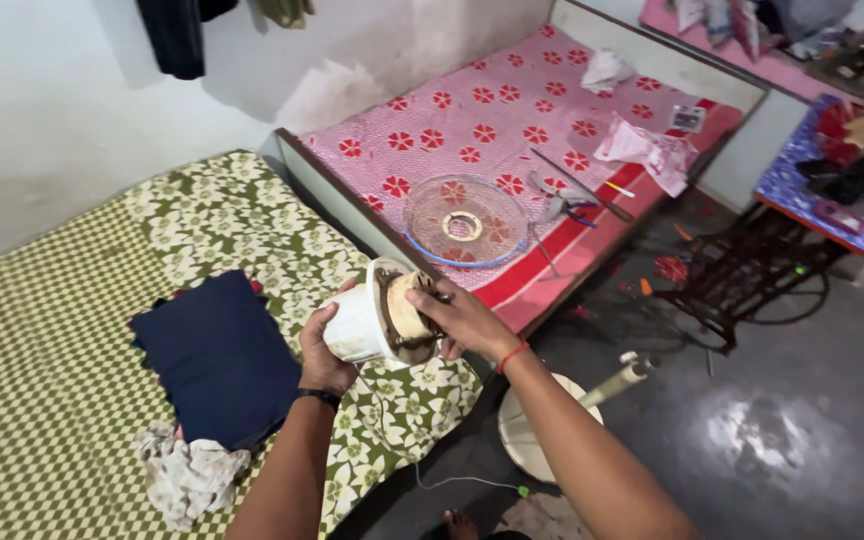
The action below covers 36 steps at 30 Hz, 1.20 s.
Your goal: The person disassembles a white electric fan motor, removes the rotor, and uses pliers to adjust internal components. They then reassemble the motor housing and place it on the floor.
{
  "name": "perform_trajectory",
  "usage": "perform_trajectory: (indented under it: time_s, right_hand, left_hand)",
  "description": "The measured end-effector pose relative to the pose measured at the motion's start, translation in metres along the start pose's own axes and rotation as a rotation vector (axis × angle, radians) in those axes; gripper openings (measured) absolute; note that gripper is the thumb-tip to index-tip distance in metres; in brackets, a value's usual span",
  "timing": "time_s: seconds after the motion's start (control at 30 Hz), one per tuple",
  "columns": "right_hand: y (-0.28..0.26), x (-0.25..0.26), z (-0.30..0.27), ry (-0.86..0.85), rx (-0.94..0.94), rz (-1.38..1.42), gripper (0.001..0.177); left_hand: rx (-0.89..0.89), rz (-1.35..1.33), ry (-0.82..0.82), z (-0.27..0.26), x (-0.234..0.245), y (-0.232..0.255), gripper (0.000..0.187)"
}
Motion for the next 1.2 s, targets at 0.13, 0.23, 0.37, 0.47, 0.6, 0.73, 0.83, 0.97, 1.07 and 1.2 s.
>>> perform_trajectory:
  time_s: [0.13, 0.23, 0.37, 0.47, 0.6, 0.73, 0.83, 0.97, 1.07, 1.2]
  right_hand:
    - [-0.01, 0.003, -0.011, 0.03, -0.02, -0.015, 0.075]
    - [-0.013, 0.005, -0.01, 0.098, -0.01, -0.036, 0.08]
    - [-0.018, 0.007, -0.002, 0.197, -0.031, -0.083, 0.088]
    - [-0.023, 0.007, -0.001, 0.211, -0.032, -0.078, 0.089]
    - [-0.03, 0.002, 0.003, 0.182, -0.009, -0.062, 0.088]
    - [-0.031, 0.0, 0.008, 0.16, -0.043, -0.049, 0.085]
    - [-0.03, -0.004, 0.01, 0.133, -0.045, -0.001, 0.084]
    - [-0.026, -0.011, 0.013, 0.101, -0.052, 0.052, 0.082]
    - [-0.017, -0.014, 0.014, 0.095, -0.086, 0.049, 0.08]
    - [-0.007, -0.021, 0.015, 0.083, -0.101, 0.098, 0.079]
  left_hand:
    - [0.017, -0.025, -0.041, 0.008, 0.003, -0.012, 0.072]
    - [0.019, -0.044, -0.064, 0.018, 0.005, -0.015, 0.071]
    - [0.039, -0.047, -0.043, 0.025, 0.006, -0.012, 0.068]
    - [0.038, -0.03, -0.033, 0.025, 0.003, -0.007, 0.067]
    - [0.037, -0.01, 0.012, 0.025, 0.004, 0.001, 0.067]
    - [0.034, -0.006, 0.003, 0.026, 0.005, 0.005, 0.067]
    - [0.011, 0.025, 0.033, 0.026, 0.011, 0.008, 0.067]
    - [-0.003, 0.048, 0.042, 0.021, 0.017, 0.011, 0.067]
    - [-0.001, 0.047, 0.034, 0.015, 0.02, 0.009, 0.069]
    - [0.007, 0.039, 0.034, 0.01, 0.023, 0.008, 0.07]
Point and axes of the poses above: each hand's wrist, its own z-axis towards the middle knuckle, its own x-axis out of the back of the hand, y = z × x, the point moved 5 cm from there along z, towards the middle knuckle, and after that the axes turned 6 degrees about -z, right-handed, at the moved point
